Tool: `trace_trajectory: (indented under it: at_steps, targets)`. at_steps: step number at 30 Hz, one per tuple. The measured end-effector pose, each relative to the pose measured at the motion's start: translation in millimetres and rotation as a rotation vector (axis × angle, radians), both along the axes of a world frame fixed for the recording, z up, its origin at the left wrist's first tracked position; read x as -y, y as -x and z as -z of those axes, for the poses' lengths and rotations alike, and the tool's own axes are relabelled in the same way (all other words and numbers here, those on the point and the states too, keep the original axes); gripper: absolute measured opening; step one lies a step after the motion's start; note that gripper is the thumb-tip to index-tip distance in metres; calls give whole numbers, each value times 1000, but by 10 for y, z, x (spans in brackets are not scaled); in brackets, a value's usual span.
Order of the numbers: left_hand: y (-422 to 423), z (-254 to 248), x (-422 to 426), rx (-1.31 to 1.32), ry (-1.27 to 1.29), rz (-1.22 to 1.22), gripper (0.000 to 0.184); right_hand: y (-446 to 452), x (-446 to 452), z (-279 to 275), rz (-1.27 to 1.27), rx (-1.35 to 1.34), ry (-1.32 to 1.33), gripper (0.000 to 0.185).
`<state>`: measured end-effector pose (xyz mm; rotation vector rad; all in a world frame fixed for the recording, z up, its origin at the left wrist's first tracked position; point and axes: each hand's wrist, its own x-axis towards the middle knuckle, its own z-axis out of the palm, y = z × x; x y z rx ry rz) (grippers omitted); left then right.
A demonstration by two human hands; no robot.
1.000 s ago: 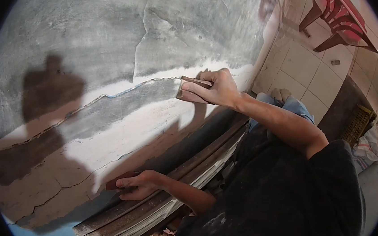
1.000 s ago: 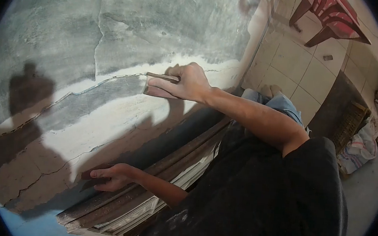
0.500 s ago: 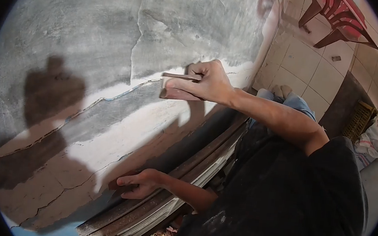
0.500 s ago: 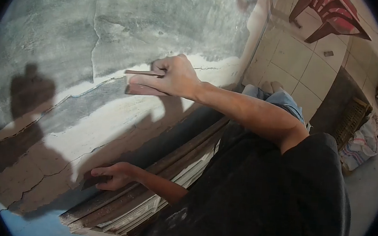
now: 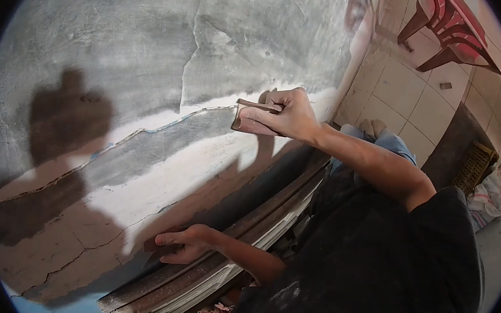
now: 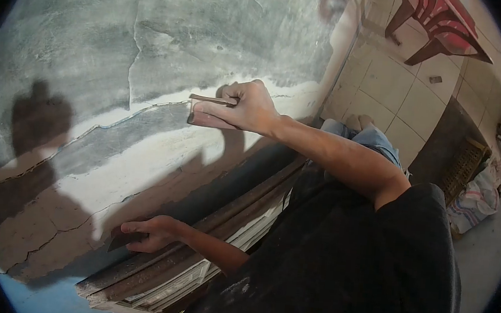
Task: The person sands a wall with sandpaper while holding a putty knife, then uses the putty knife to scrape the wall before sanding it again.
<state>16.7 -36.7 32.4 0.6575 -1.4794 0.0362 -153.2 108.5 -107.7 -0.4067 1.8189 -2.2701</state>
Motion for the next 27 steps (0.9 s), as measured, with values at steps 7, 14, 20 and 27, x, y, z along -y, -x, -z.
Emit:
trace_trajectory:
  at_steps: [7,14,20,27]
  targets:
    - [-29,-7,21,35,-5,8,44,-15,103,102,23,-44,-8,60]
    - [-42,17,40,55,-35,16,45,41,30,-162,-26,-22,-5,45]
    - [-77,23,92,39,-34,3,45,-67,25,381,-60,38,-102,43]
    - [-37,-4,67,90,-64,36,46,-48,24,169,-22,-20,-86,48]
